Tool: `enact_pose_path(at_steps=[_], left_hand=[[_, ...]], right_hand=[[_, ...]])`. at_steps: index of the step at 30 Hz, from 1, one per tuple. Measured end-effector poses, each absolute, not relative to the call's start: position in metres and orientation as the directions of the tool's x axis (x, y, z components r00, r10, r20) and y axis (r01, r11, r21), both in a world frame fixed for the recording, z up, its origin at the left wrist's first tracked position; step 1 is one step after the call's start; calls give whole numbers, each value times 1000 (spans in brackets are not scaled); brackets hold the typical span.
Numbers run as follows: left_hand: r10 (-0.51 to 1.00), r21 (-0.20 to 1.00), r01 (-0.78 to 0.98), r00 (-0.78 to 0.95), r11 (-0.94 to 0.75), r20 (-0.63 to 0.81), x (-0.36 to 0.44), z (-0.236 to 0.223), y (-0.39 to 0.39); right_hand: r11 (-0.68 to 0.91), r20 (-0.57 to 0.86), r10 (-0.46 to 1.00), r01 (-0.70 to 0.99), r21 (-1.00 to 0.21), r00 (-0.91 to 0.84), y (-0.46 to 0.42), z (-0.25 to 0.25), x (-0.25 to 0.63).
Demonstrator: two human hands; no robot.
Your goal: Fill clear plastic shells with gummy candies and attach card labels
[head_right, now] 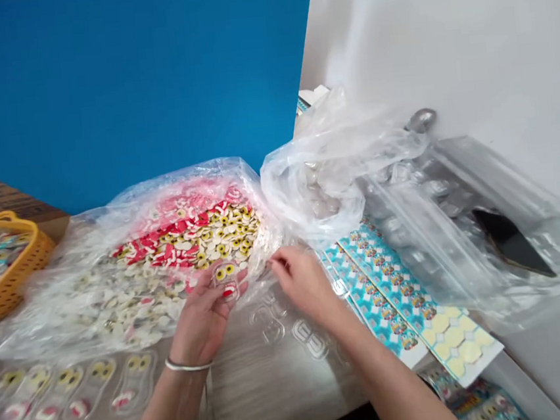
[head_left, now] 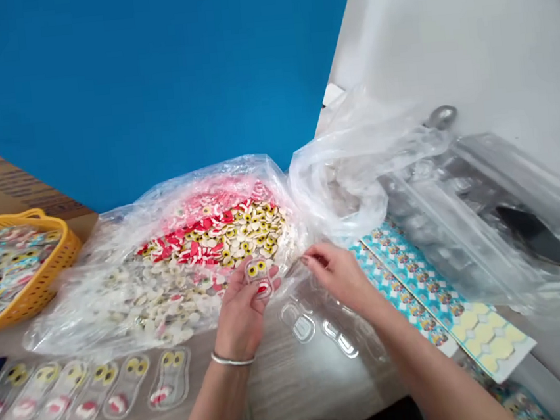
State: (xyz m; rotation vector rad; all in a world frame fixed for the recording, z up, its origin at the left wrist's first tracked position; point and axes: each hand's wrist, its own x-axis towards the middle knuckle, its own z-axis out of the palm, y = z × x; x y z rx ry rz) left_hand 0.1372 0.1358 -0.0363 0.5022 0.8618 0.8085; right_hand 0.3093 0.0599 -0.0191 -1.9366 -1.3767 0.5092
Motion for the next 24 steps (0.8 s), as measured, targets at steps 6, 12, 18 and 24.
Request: enact_pose_path(at_steps=[6,12,18,24], left_hand=[[800,704,-387,372,595,-471,122,-29,122],[767,703,-313,332,639,-550,111,-24,96],[702,662,-251,368,707,-610,117,-26,81],[635,584,-253,383,771,-671,127,-42,86]], right_hand=[[-276,-90,952,693,-666,293,7,-39,319],[-411,95,833,724,-555,546,6,-42,365],[-593,169,727,732,-335,666,72,-31,463],[-625,36,757,739,-250,652,132,-47,501]])
